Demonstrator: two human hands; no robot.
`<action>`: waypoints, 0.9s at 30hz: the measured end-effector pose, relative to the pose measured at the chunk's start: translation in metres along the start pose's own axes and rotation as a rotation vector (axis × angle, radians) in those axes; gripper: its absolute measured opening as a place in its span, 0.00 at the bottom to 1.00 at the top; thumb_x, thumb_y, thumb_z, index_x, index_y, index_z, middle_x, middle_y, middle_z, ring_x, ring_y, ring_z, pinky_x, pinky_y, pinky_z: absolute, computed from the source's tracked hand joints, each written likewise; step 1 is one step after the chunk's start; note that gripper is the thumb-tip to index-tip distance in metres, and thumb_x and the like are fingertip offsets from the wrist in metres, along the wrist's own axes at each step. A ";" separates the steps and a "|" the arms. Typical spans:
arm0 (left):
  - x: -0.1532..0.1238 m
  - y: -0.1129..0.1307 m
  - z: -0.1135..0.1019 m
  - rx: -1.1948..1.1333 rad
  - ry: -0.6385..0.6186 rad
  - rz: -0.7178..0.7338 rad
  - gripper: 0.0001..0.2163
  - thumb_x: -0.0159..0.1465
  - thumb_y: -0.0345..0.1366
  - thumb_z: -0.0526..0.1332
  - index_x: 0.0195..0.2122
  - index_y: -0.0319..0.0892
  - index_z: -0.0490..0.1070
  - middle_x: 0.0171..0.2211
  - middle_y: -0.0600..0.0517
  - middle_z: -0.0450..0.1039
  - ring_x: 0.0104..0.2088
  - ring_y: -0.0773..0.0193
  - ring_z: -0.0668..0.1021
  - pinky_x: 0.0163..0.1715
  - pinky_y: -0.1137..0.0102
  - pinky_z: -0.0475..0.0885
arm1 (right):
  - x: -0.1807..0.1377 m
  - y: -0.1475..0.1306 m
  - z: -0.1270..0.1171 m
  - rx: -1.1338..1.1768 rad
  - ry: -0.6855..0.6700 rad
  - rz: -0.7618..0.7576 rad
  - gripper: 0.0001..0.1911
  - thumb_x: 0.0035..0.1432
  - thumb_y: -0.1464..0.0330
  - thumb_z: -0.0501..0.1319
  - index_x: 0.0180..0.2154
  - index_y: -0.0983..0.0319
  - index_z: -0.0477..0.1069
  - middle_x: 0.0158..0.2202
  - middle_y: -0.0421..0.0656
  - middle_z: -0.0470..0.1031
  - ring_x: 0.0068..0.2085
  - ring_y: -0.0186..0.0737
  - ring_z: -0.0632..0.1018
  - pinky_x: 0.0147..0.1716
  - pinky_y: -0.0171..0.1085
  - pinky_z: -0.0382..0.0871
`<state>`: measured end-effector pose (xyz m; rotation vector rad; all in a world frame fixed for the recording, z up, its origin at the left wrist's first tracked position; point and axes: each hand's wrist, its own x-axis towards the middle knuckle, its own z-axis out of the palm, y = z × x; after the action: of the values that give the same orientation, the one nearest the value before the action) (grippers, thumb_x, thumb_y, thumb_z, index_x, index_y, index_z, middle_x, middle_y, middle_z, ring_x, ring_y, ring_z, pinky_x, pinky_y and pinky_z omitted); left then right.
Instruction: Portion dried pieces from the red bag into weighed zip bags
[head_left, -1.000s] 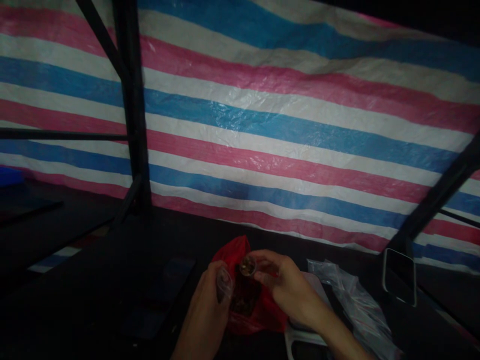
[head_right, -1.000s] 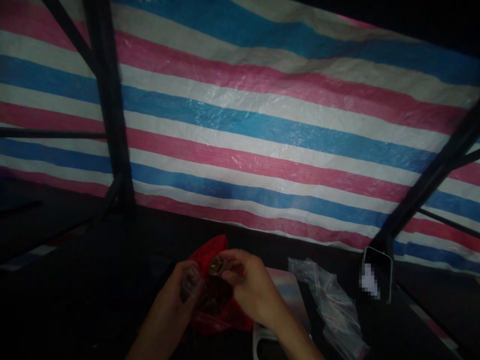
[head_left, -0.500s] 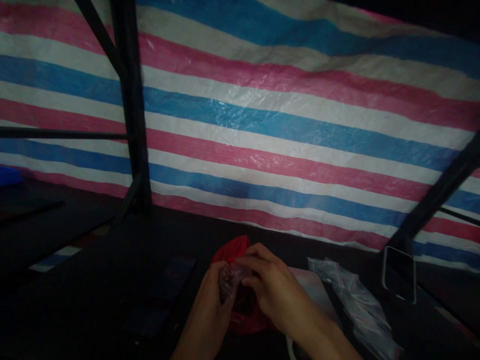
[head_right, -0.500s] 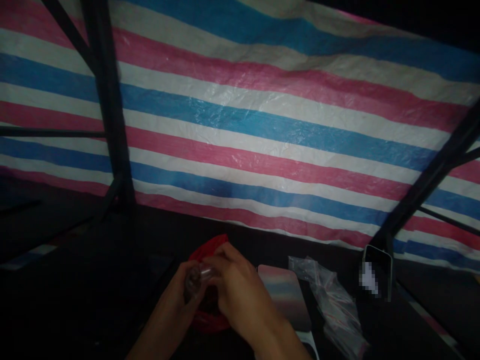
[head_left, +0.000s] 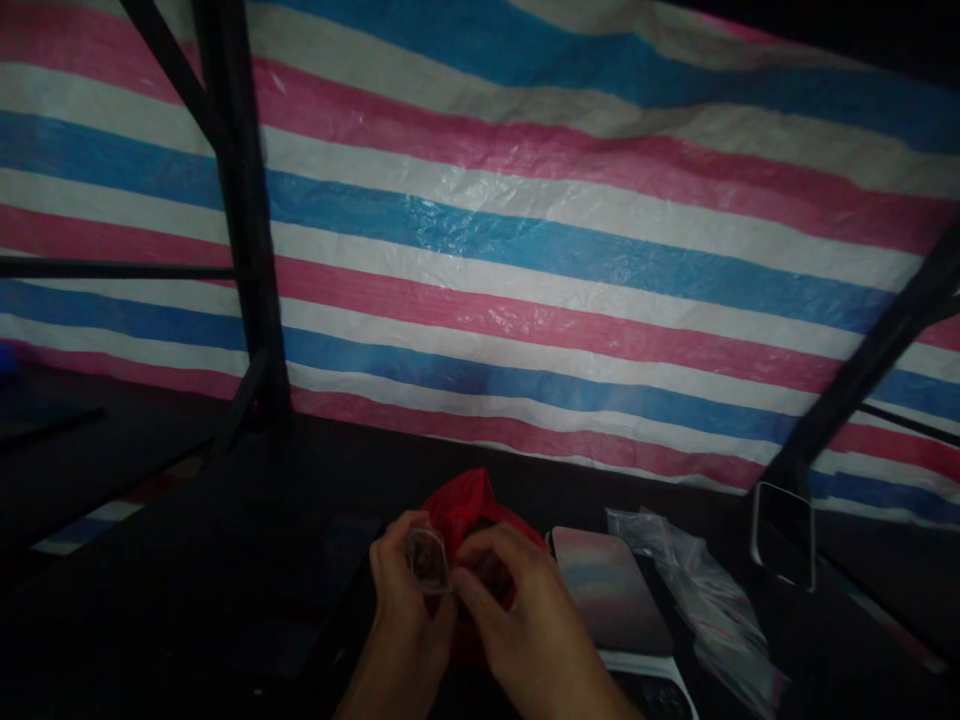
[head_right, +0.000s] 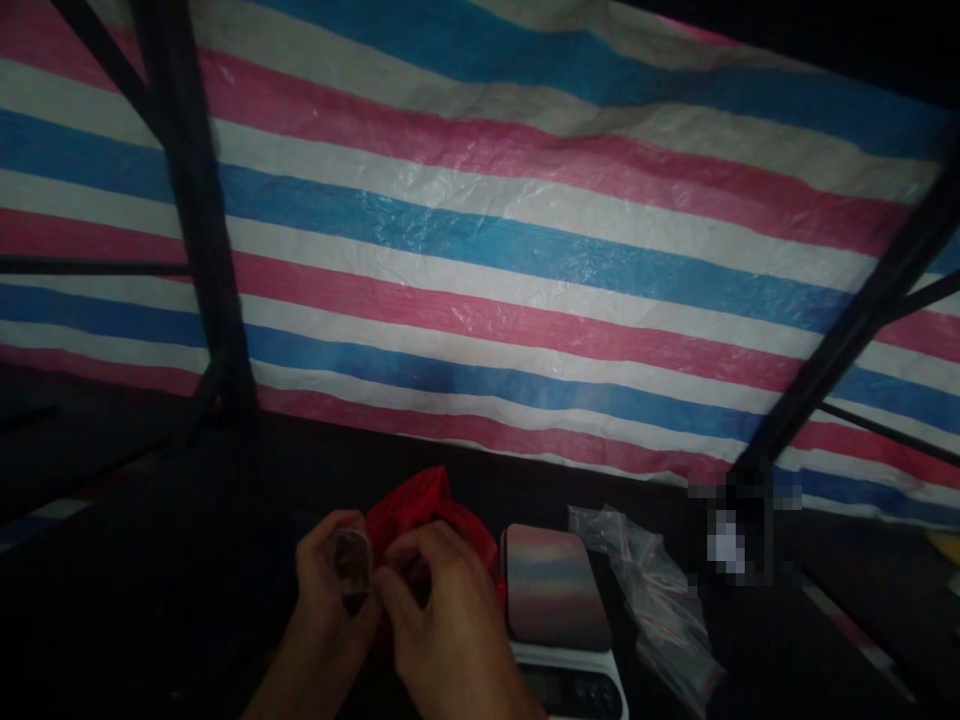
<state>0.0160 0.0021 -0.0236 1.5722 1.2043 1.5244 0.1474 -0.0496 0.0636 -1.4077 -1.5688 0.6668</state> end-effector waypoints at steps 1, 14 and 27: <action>-0.001 0.001 0.000 -0.005 -0.001 -0.004 0.26 0.62 0.42 0.63 0.59 0.45 0.58 0.52 0.43 0.65 0.51 0.49 0.78 0.50 0.49 0.78 | -0.002 -0.002 0.003 0.052 0.010 0.025 0.06 0.63 0.71 0.65 0.39 0.56 0.80 0.38 0.38 0.82 0.38 0.39 0.81 0.40 0.36 0.71; -0.001 0.038 0.015 -0.209 -0.222 -0.113 0.30 0.69 0.53 0.62 0.70 0.54 0.62 0.71 0.47 0.68 0.69 0.50 0.72 0.69 0.49 0.68 | 0.006 0.008 -0.031 0.338 0.231 0.045 0.14 0.63 0.55 0.67 0.37 0.59 0.81 0.34 0.43 0.84 0.36 0.42 0.83 0.37 0.35 0.75; 0.010 0.050 0.025 -0.480 -0.292 -0.377 0.31 0.60 0.58 0.69 0.58 0.43 0.77 0.55 0.43 0.84 0.54 0.46 0.86 0.53 0.59 0.83 | 0.003 0.022 -0.046 0.311 0.176 0.085 0.20 0.62 0.49 0.67 0.36 0.60 0.80 0.30 0.42 0.81 0.32 0.39 0.79 0.32 0.34 0.71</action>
<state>0.0487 -0.0042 0.0228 1.1241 0.8313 1.1770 0.1980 -0.0497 0.0663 -1.2663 -1.2154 0.7786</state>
